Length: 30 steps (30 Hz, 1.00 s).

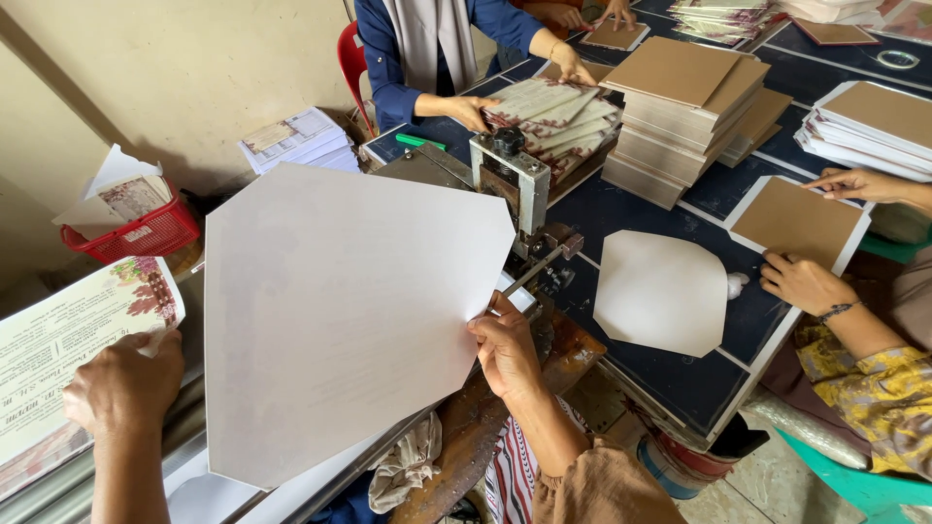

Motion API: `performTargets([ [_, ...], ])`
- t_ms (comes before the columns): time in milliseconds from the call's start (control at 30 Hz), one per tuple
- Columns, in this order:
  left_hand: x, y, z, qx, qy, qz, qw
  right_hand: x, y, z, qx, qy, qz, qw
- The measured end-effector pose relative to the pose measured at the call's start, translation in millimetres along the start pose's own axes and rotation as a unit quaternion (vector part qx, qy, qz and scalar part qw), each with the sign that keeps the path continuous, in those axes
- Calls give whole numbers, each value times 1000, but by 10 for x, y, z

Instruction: Feeding printed paper sheets into a manual gluing machine and preparing them for assembly.

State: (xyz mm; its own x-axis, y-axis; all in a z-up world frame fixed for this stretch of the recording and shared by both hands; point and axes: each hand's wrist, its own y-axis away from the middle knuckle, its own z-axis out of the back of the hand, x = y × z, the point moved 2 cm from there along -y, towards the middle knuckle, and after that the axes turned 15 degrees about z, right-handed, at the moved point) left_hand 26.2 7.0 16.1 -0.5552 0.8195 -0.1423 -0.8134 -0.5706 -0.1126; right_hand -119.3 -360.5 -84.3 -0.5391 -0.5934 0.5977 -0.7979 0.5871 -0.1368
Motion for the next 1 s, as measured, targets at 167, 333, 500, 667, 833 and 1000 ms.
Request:
performTargets([
  [167, 5, 66, 93, 7, 24, 23, 999, 2, -1, 15, 5, -3, -5, 1000],
  [333, 44, 55, 80, 5, 59, 27, 998, -9, -8, 10, 4, 9, 0, 1000],
  [500, 24, 71, 95, 4, 54, 25, 998, 4, 2, 1, -3, 0, -9, 1000],
  [667, -31, 173, 197, 15, 38, 25, 999, -3, -4, 13, -1, 4, -5, 1000],
  [833, -4, 125, 203, 17, 27, 18, 999, -9, -12, 26, -3, 2, -5, 1000],
  [1000, 76, -115, 165, 69, -106, -32, 991, 15, -1, 3, 6, 10, -13, 1000],
])
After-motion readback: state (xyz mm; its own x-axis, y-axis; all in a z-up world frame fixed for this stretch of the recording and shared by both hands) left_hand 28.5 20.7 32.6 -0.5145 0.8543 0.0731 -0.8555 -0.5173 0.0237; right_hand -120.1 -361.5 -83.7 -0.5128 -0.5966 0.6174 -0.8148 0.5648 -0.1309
